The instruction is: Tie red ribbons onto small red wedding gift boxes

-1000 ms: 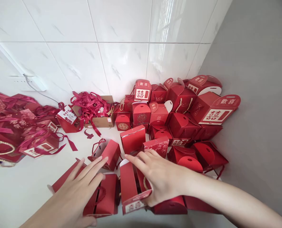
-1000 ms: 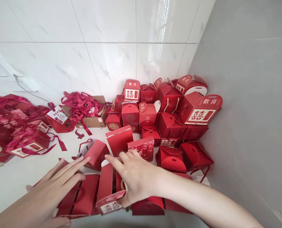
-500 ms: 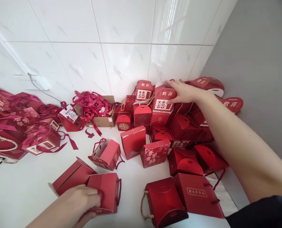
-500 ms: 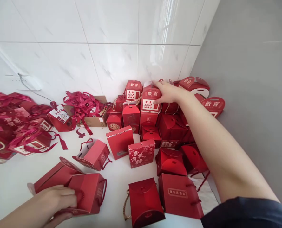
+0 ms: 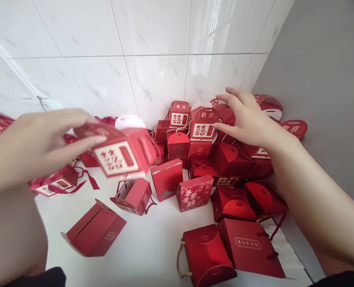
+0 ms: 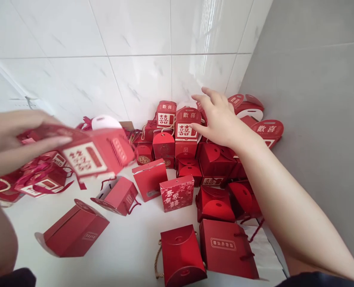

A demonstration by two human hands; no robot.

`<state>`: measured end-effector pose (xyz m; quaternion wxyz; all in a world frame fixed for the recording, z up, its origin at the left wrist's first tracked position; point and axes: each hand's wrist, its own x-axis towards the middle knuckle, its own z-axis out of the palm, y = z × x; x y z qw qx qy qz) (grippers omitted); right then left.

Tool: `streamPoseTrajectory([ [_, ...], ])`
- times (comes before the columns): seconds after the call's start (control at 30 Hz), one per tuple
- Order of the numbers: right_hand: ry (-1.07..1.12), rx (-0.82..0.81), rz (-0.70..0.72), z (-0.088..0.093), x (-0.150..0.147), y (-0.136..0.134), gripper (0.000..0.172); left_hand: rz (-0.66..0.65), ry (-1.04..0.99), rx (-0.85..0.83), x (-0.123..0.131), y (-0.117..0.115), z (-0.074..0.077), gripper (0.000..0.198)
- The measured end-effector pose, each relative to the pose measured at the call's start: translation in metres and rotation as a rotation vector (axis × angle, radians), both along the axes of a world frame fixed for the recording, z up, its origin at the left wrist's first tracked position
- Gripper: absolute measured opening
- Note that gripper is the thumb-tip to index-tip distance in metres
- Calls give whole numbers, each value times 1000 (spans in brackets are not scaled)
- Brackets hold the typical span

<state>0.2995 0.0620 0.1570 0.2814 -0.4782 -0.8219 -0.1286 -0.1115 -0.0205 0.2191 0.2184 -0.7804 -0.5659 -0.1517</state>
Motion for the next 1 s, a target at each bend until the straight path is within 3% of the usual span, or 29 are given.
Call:
streamPoseTrajectory([
  [0.07,2,24,10,-1,4,-14,63,-143,86,24,15,41,3,43],
  [0.13,3,44,14,-4,9,-27,59,-239,155,-3,30,86,-10,38],
  [0.2,4,40,16,-7,14,-39,54,-267,141,-60,44,128,-34,34],
  [0.27,-1,13,20,-10,19,-50,49,-271,120,-302,54,161,-61,30],
  [0.33,-8,-23,17,-11,24,-61,46,-285,104,-509,60,181,-84,28],
  [0.4,7,-46,-6,-12,29,-75,44,-326,99,-543,63,190,-99,30],
  [0.53,57,-155,-58,-23,36,-106,46,-381,164,-451,62,190,-111,51],
  [0.67,16,-582,-3,-61,37,-139,55,-409,92,-268,66,171,-104,77],
  [0.77,25,-899,-54,-99,34,-159,64,-436,-5,-176,77,141,-92,56],
  [0.83,35,-1003,-85,-120,30,-171,62,-428,-16,-239,88,119,-87,41],
  [0.9,44,-1021,-113,-133,27,-183,76,-424,49,-341,99,101,-89,44],
  [1.0,34,-1031,-150,-141,23,-199,97,-418,198,-476,111,84,-103,53],
])
